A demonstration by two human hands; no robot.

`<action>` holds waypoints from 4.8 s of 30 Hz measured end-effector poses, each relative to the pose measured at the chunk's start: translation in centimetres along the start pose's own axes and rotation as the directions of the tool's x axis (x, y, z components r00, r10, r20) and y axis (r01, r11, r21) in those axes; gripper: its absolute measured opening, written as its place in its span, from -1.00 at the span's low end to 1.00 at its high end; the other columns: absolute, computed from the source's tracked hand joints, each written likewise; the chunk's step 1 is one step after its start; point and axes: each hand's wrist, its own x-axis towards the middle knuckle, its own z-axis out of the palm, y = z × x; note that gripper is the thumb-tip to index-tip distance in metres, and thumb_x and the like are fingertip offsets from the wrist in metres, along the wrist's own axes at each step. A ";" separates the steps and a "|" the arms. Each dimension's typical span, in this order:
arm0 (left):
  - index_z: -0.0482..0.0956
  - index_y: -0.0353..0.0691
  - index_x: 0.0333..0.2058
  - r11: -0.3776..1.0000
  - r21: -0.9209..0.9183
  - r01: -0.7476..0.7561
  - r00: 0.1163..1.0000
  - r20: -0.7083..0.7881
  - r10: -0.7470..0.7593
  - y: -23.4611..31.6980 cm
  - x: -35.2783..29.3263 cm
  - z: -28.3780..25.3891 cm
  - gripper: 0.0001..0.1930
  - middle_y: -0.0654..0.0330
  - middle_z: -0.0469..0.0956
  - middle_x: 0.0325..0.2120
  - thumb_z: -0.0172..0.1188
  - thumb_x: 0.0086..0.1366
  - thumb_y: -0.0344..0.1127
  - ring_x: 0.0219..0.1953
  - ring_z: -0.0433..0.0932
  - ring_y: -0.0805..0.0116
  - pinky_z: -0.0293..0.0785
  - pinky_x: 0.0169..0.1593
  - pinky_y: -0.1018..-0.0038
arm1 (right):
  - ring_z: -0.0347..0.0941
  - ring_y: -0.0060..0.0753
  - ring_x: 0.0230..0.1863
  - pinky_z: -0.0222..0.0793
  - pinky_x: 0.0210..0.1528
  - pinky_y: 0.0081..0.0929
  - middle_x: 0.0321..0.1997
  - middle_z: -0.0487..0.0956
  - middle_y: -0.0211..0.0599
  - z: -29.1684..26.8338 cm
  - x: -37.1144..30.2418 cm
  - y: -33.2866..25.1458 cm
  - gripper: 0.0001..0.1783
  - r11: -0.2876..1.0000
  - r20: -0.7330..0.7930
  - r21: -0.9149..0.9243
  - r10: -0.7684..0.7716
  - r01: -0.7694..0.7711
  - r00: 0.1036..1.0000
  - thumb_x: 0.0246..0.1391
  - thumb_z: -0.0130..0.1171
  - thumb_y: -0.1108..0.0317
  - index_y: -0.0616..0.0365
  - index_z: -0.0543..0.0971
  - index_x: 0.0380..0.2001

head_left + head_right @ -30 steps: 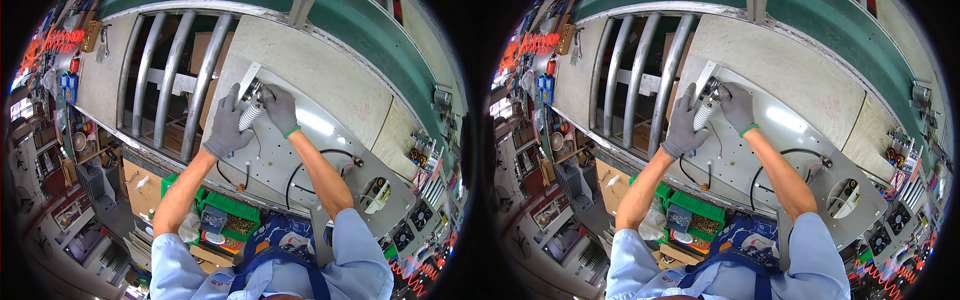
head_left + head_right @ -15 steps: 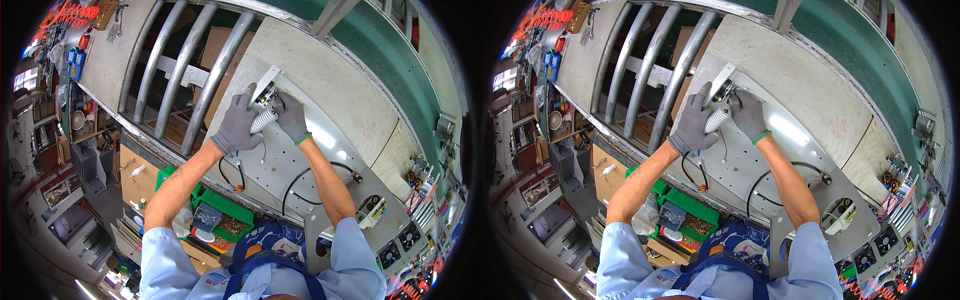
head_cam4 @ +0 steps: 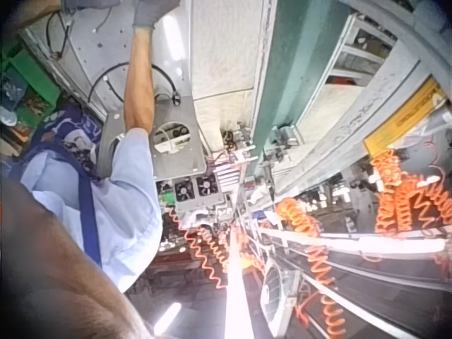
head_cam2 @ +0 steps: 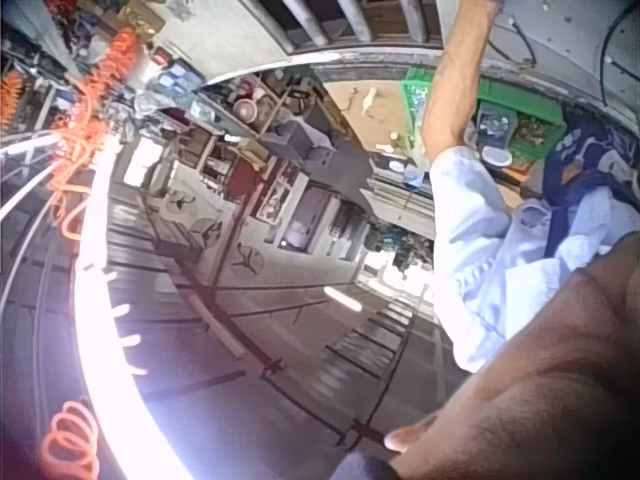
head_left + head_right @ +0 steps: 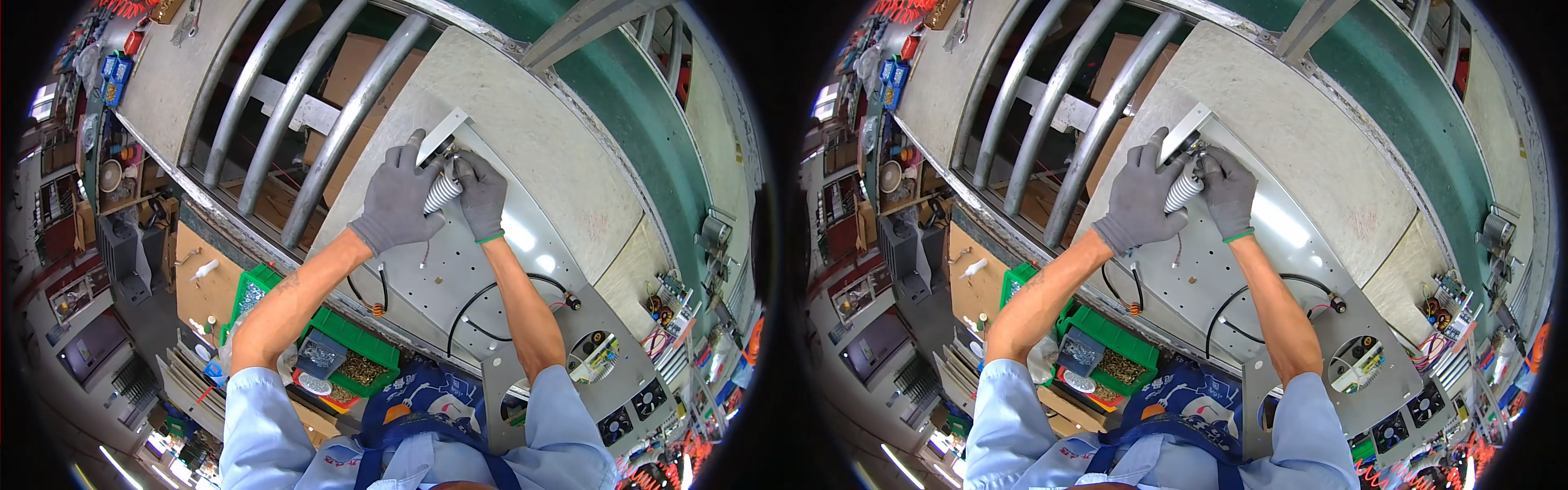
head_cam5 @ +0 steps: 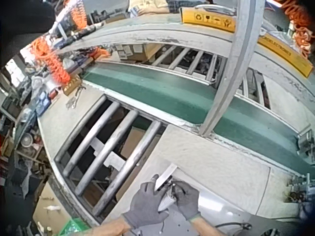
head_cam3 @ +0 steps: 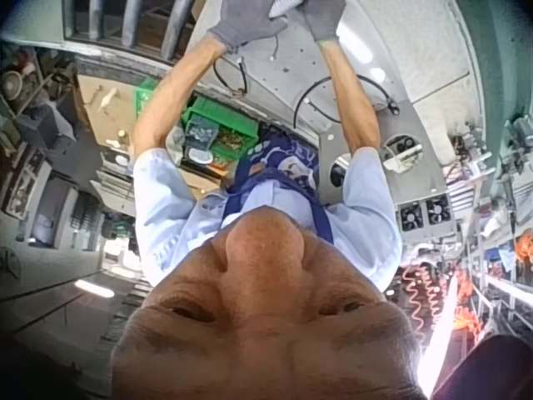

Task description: Assembling electrical wires and springs onto a metal bracket as part of a solar component.

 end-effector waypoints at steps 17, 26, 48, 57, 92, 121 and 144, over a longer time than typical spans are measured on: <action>0.67 -0.26 -0.31 0.989 -0.096 -0.110 0.992 -0.070 0.103 -0.7 -0.5 -0.2 -0.51 -0.38 0.21 0.24 0.29 -0.30 -0.14 0.08 0.35 -0.29 0.47 0.04 0.06 | 0.61 -0.49 -0.23 0.58 -0.20 -0.53 -0.07 0.66 -0.15 0.6 0.1 0.8 -0.64 0.999 -0.047 0.016 -0.041 0.042 0.998 0.24 0.12 0.48 0.35 0.57 0.08; 0.64 -0.27 -0.40 0.987 -0.112 -0.115 0.990 -0.089 0.106 -0.6 -0.5 -0.1 -0.56 -0.39 0.24 0.23 0.28 -0.33 -0.14 0.04 0.37 -0.30 0.49 -0.01 0.08 | 0.56 -0.56 -0.18 0.51 -0.13 -0.59 -0.06 0.67 -0.18 0.5 0.0 0.0 -0.67 0.995 -0.004 0.062 -0.078 0.078 0.997 0.27 0.09 0.48 0.35 0.59 0.06; 0.64 -0.28 -0.35 0.994 -0.001 -0.111 0.990 -0.091 0.111 -0.1 0.0 0.3 -0.54 -0.36 0.23 0.21 0.29 -0.28 -0.12 0.03 0.35 -0.27 0.50 -0.05 0.07 | 0.62 -0.49 -0.39 0.50 -0.30 -0.51 -0.35 0.71 -0.17 1.1 0.8 0.3 -0.77 0.999 -0.094 -0.011 0.029 -0.030 0.995 0.15 0.21 0.43 0.33 0.67 -0.16; 0.65 -0.26 -0.32 0.984 0.072 -0.161 0.982 -0.088 0.167 -0.7 0.2 0.3 -0.54 -0.43 0.24 0.19 0.31 -0.24 -0.10 0.01 0.39 -0.29 0.48 -0.02 0.07 | 0.64 -0.34 -0.34 0.51 -0.23 -0.44 -0.31 0.69 -0.13 1.9 0.5 -0.7 -0.76 0.993 -0.124 -0.107 -0.060 0.047 0.991 0.14 0.18 0.44 0.26 0.66 -0.14; 0.50 -0.19 0.13 0.995 0.072 -0.065 0.997 -0.028 0.068 -0.5 0.4 0.3 -0.08 -0.29 0.21 0.22 0.47 -0.25 0.15 0.07 0.35 -0.25 0.47 0.04 0.05 | 0.57 -0.56 -0.22 0.53 -0.17 -0.52 -0.14 0.65 -0.31 1.7 -0.2 0.7 -0.69 0.984 -0.077 0.154 -0.078 0.089 0.994 0.23 0.16 0.47 0.24 0.56 0.04; 0.51 -0.18 0.14 0.993 0.050 -0.110 0.994 0.036 0.108 -0.8 0.7 0.8 0.01 -0.33 0.23 0.18 0.41 -0.20 0.42 0.17 0.27 -0.31 0.39 0.16 -0.02 | 0.60 -0.59 -0.29 0.54 -0.19 -0.58 -0.24 0.69 -0.28 0.5 0.2 1.9 -0.79 0.978 -0.100 0.166 -0.114 0.130 0.988 0.19 0.23 0.49 0.30 0.61 -0.11; 0.51 -0.26 0.13 0.997 -0.034 -0.072 0.994 0.079 0.074 -0.2 0.9 0.3 -0.09 -0.35 0.19 0.22 0.37 -0.19 0.19 0.14 0.28 -0.32 0.34 0.19 -0.01 | 0.64 -0.53 -0.33 0.62 -0.29 -0.55 -0.27 0.68 -0.21 0.0 0.0 0.8 -0.81 0.904 0.022 0.414 0.105 -0.104 0.994 0.26 0.15 0.48 0.39 0.58 -0.13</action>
